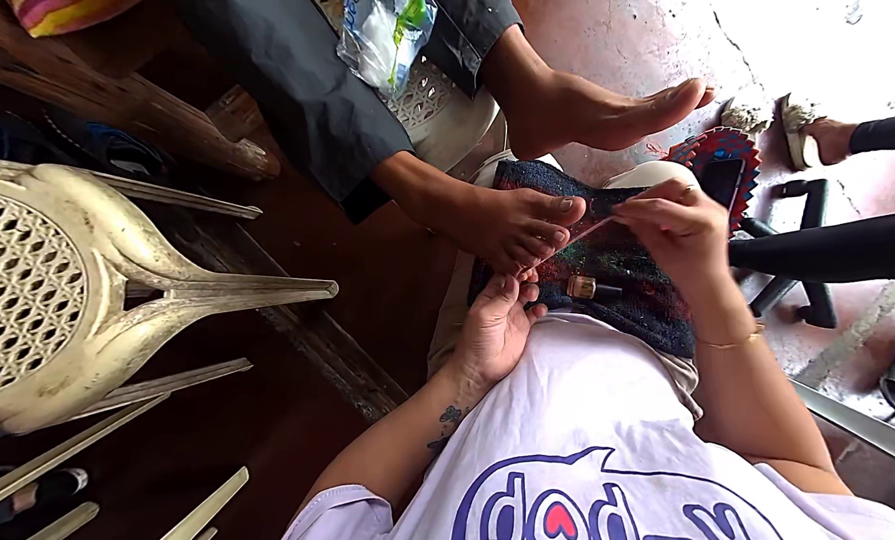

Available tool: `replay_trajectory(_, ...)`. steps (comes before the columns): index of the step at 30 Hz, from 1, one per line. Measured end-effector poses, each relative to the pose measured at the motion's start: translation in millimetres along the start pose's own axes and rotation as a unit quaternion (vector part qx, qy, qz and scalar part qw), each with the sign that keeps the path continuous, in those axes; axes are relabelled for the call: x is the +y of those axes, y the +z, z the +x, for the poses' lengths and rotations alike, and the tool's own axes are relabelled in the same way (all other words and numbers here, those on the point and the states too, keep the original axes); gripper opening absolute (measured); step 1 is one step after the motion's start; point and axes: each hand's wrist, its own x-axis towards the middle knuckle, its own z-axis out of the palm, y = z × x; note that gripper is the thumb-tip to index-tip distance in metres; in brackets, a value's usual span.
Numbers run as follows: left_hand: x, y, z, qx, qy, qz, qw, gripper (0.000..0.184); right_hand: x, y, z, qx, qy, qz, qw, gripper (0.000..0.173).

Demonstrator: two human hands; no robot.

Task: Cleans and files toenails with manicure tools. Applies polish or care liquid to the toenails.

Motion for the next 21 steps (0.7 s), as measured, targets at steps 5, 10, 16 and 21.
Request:
replay_trajectory(5,-1.1,-1.3,2.9,-0.012,-0.004,-0.018,1.0,0.02,-32.0,-10.9,-7.9,-0.074,-0.035,0.071,0.994,0.012)
replay_trajectory(10,1.9,-4.7,1.5,-0.082,-0.003,0.035,0.996,0.023,-55.4,7.7,-28.1,-0.124,-0.13,0.045,0.983,0.019)
replay_trajectory(16,1.6,43.3,9.6,-0.28,0.032,0.385,0.879,0.064,-38.2,-47.6,0.4,0.116,0.005,0.101,0.988,0.01)
replay_trajectory(21,-15.5,113.9,40.0,-0.201,0.029,0.314,0.927,0.032,-34.7,-52.1,54.9,0.112,0.007,0.092,0.989,0.016)
